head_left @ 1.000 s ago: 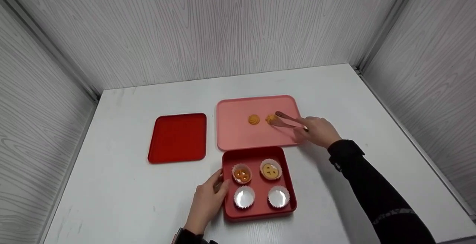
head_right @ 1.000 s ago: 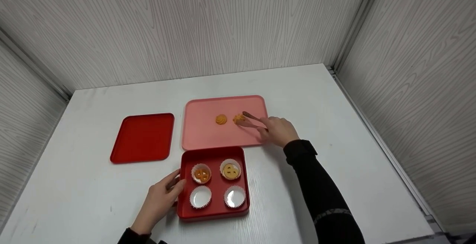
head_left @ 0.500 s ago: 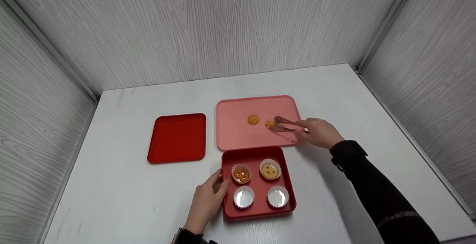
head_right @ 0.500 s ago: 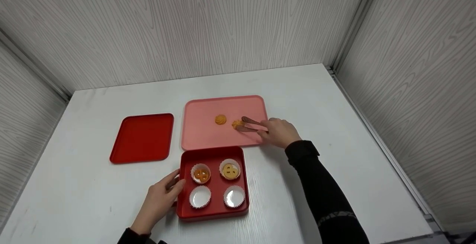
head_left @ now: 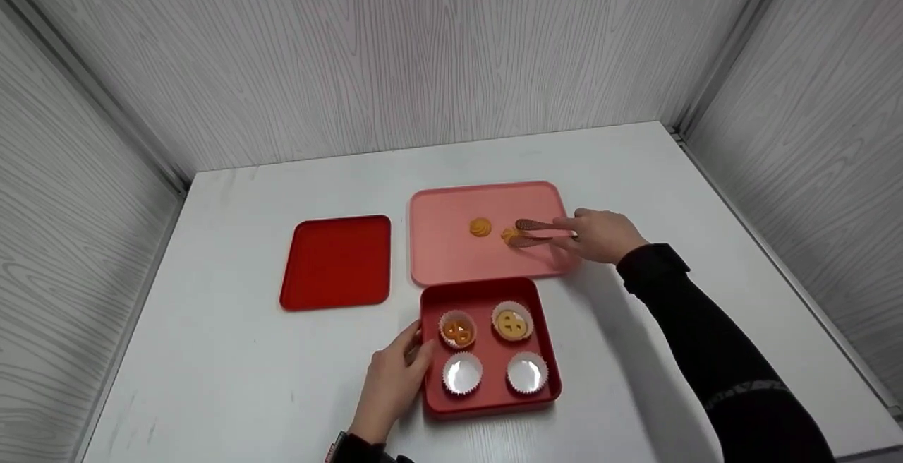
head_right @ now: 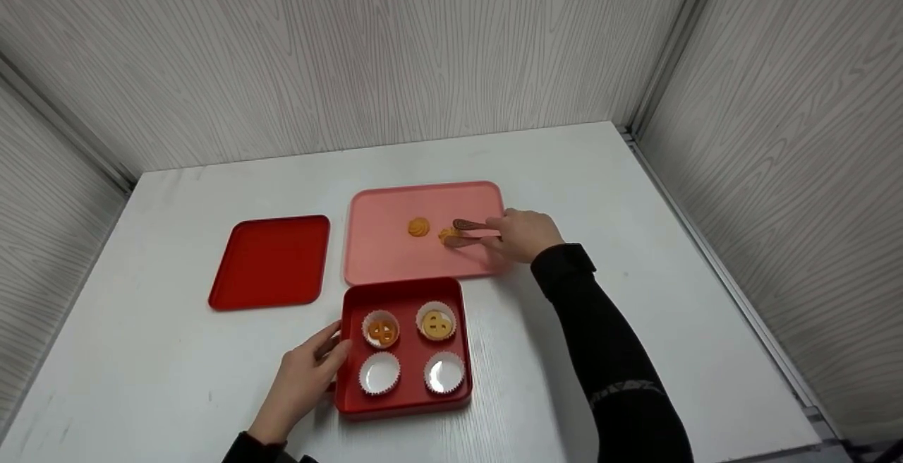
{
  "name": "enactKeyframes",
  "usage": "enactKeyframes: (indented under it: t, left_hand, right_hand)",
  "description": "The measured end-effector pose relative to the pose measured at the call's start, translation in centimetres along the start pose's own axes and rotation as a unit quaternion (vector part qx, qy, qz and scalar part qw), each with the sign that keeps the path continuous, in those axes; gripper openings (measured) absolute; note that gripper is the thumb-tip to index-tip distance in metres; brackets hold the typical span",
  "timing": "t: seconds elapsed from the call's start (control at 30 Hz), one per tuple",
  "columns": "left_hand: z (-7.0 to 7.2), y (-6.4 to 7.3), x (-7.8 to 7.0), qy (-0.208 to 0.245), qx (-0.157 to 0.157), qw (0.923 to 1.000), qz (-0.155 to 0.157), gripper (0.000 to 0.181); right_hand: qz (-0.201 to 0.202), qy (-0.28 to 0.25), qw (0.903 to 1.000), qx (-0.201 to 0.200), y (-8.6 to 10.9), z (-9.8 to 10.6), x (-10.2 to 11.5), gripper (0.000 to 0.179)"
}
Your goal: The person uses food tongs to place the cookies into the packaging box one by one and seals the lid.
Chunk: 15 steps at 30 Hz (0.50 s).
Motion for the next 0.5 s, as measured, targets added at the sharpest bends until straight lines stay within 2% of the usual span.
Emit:
enactKeyframes:
  t: [0.13,0.33,0.5]
  left_hand:
    - [0.09,-0.01,-0.05,-0.001,-0.001,1.0000,-0.005,0.055]
    - [0.02,-0.17,0.19,-0.003,-0.002,1.0000,0.009,0.054]
    - [-0.04,-0.16,0.19,0.003,0.001,0.9999,0.015,0.055]
  right_hand:
    - [0.011,0.013,0.9998,0.002,-0.48,0.36,0.53,0.035]
    - [0.029,0.011,0.9995,0.004,-0.97,0.17,0.72,0.022]
    - [0.035,-0.017,0.9992,0.002,-0.89,-0.31,0.40,0.018]
Point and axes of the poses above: each hand's wrist, its own y-axis away from the middle knuckle, its own z-axis out of the back of the hand, x = y × z, the point moved 10 cm from there along -y, towards the middle knuckle, and after that the axes turned 8 degrees about -y, right-handed, at the moved point
